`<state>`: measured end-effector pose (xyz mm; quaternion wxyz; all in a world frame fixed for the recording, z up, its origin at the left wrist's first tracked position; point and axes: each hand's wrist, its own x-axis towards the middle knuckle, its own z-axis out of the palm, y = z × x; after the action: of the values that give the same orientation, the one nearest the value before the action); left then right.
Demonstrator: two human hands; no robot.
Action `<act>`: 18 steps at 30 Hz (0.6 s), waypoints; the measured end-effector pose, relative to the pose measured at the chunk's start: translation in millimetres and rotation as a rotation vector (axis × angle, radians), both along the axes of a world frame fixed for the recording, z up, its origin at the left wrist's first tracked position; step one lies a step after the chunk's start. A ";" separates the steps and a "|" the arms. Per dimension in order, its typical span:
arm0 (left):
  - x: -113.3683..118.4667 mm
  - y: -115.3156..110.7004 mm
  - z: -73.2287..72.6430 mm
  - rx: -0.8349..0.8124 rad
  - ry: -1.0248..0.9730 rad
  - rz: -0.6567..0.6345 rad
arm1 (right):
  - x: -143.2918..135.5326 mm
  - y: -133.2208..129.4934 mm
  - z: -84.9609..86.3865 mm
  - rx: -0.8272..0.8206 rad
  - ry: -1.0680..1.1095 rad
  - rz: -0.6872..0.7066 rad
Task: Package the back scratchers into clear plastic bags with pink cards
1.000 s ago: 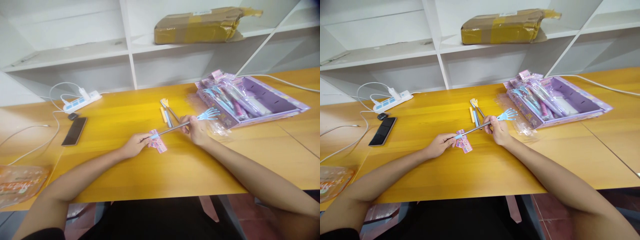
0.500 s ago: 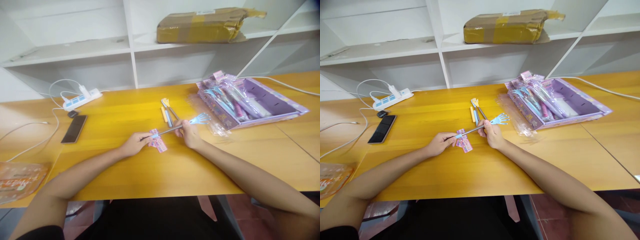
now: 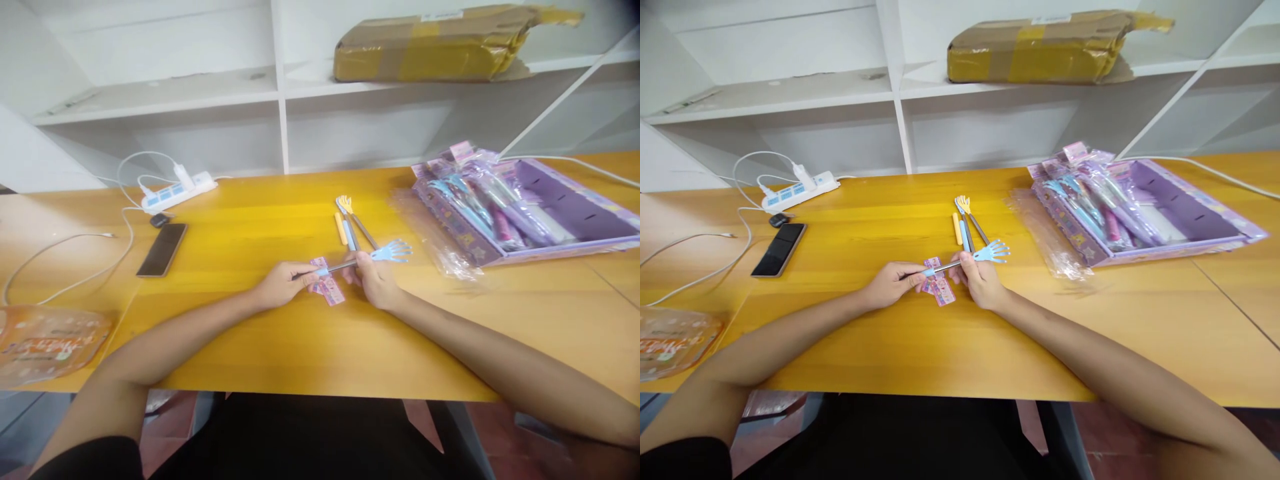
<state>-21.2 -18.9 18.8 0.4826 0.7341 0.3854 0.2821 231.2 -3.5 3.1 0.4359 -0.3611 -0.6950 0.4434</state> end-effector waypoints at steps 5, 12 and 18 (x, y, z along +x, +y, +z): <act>1.2 0.2 0.8 0.004 -0.018 0.004 | -4.4 -1.1 1.0 -0.017 -0.014 0.005; 0.9 -0.4 2.4 -0.003 -0.005 -0.005 | -3.5 -1.2 5.5 0.074 -0.100 -0.098; 0.9 -2.0 3.7 -0.044 0.006 0.066 | 16.8 18.9 6.0 0.013 0.059 -0.326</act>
<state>-20.2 -20.9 22.5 0.4880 0.7111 0.4171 0.2868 248.0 15.4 9.0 0.5246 -0.4530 -0.6170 0.3726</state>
